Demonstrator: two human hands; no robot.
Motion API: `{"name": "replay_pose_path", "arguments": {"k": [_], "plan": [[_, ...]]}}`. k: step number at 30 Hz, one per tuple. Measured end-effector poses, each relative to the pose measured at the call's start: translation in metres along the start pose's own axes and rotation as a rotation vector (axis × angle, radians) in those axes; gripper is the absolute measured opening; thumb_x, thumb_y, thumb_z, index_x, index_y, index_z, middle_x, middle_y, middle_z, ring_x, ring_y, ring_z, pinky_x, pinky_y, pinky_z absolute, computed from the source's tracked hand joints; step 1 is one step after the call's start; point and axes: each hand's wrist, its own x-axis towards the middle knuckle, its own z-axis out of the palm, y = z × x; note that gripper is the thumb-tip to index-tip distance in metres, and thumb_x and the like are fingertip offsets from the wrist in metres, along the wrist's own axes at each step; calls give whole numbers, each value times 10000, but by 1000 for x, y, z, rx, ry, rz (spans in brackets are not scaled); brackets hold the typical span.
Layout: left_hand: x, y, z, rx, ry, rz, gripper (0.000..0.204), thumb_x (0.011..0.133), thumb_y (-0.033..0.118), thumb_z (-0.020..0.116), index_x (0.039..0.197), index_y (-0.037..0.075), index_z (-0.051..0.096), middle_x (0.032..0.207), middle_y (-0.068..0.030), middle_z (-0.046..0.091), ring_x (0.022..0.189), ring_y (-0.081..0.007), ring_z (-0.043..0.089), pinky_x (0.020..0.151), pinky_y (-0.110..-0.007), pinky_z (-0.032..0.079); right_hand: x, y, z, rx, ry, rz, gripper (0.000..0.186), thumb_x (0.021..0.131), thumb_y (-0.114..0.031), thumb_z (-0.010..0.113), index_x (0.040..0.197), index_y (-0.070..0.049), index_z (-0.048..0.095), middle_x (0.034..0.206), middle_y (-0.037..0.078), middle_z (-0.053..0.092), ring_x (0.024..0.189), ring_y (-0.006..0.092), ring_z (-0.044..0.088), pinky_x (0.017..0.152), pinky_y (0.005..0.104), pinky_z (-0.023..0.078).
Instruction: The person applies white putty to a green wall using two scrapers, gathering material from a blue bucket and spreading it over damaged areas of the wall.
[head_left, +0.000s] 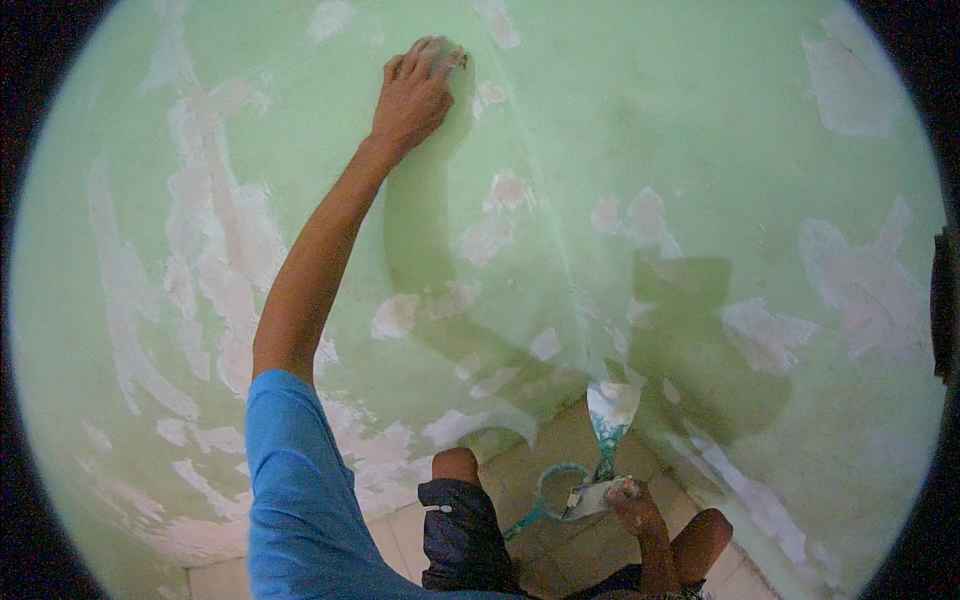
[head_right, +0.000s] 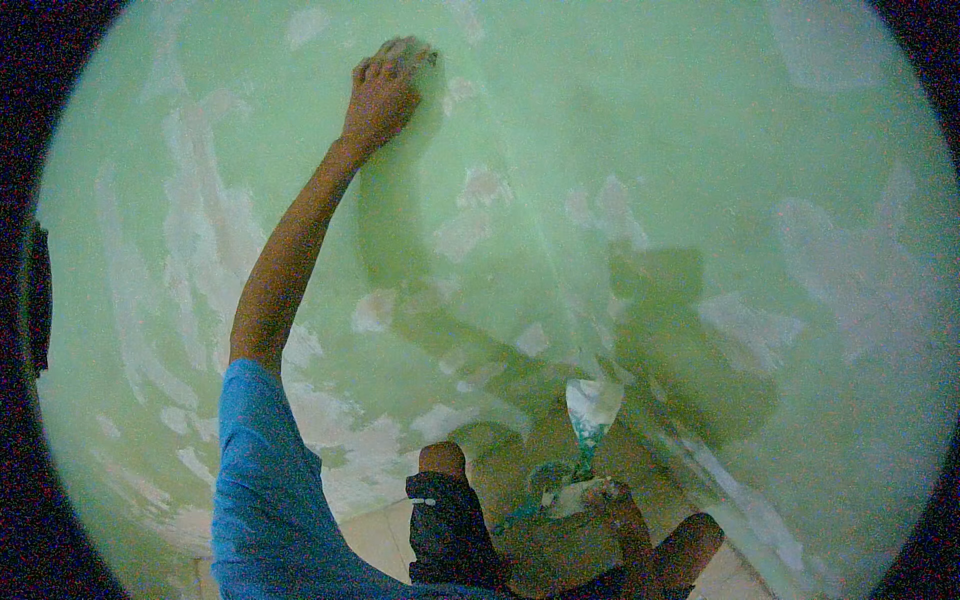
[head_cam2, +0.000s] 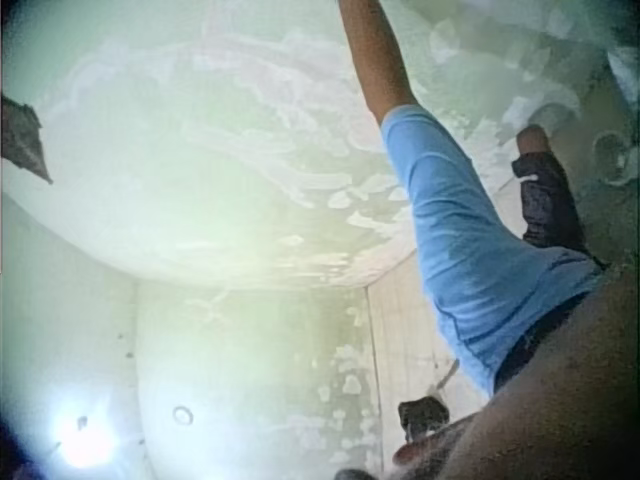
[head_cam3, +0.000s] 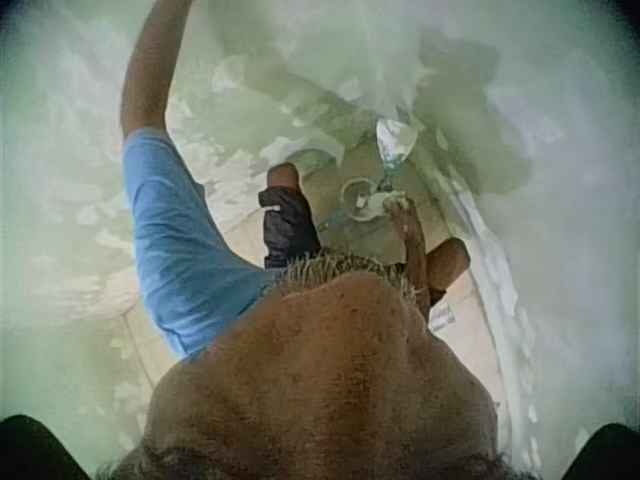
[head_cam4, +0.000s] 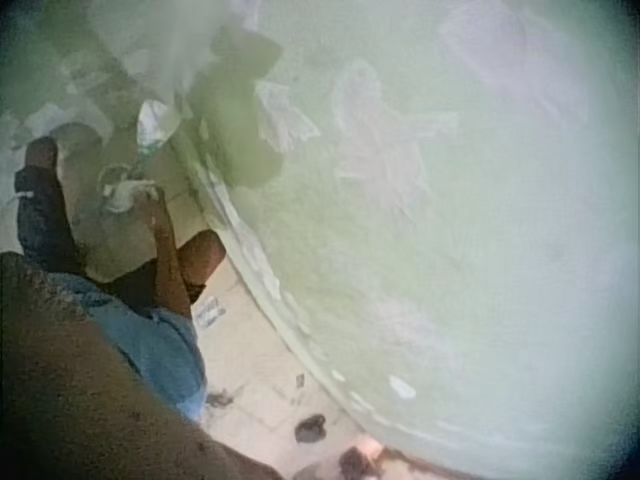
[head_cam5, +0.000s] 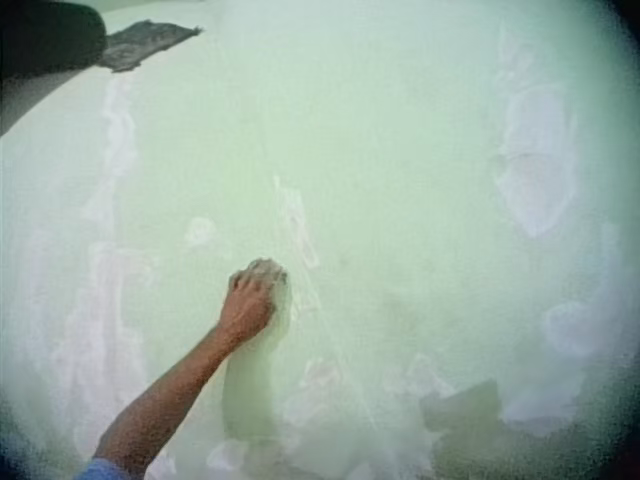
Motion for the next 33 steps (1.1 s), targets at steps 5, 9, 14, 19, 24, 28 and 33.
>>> {"name": "replay_pose_path", "arguments": {"k": [5,9,14,19,24,28,33], "plan": [[1,9,1,55,148,165,427,872,245,494,1276,116,441,1357,-63,400,1288,-234,320,1103,-433,179,-33,-72,27,-208,-153,-94,205,793,-224,655,773,-54,541,703,-8,508,638,118,472,560,292,407],[-17,4,3,-320,72,176,287,865,203,511,1118,68,538,1100,-120,557,1100,-304,471,1006,-462,291,-25,-86,39,-411,-223,-115,218,784,-228,650,722,-47,546,680,8,513,632,129,483,563,295,410],[-201,117,-31,-684,-239,-257,362,782,270,645,993,0,528,924,-207,553,885,-385,518,873,-462,374,-37,-66,43,199,175,57,192,767,-201,654,765,-33,561,716,23,560,681,137,524,602,286,428],[-354,277,-113,-1918,-1007,-48,519,901,410,503,1241,19,481,1252,-171,501,1185,-296,447,1027,-365,304,-25,-58,26,-136,-307,-104,176,759,-174,670,839,-40,590,791,4,587,731,130,540,662,279,437],[-336,330,-159,-2097,-1284,-361,529,942,430,405,1282,27,448,1273,-109,493,1189,-228,428,1029,-335,291,-33,-113,32,-308,-320,-120,175,757,-174,684,841,-45,601,792,-13,589,739,112,526,682,274,432],[-326,339,-167,-2221,-1120,-696,490,962,390,380,1281,24,442,1220,-81,521,1155,-183,436,1011,-328,309,-30,-137,25,-251,-482,-55,159,770,-148,675,866,-43,604,850,1,598,758,129,541,709,283,445],[-334,332,-172,-2110,-777,-954,358,969,297,389,1151,9,497,1065,-86,573,952,-184,537,877,-339,423,-36,-169,9,-167,-366,20,204,798,-137,644,955,-32,568,936,37,591,825,162,557,758,323,465]]}}
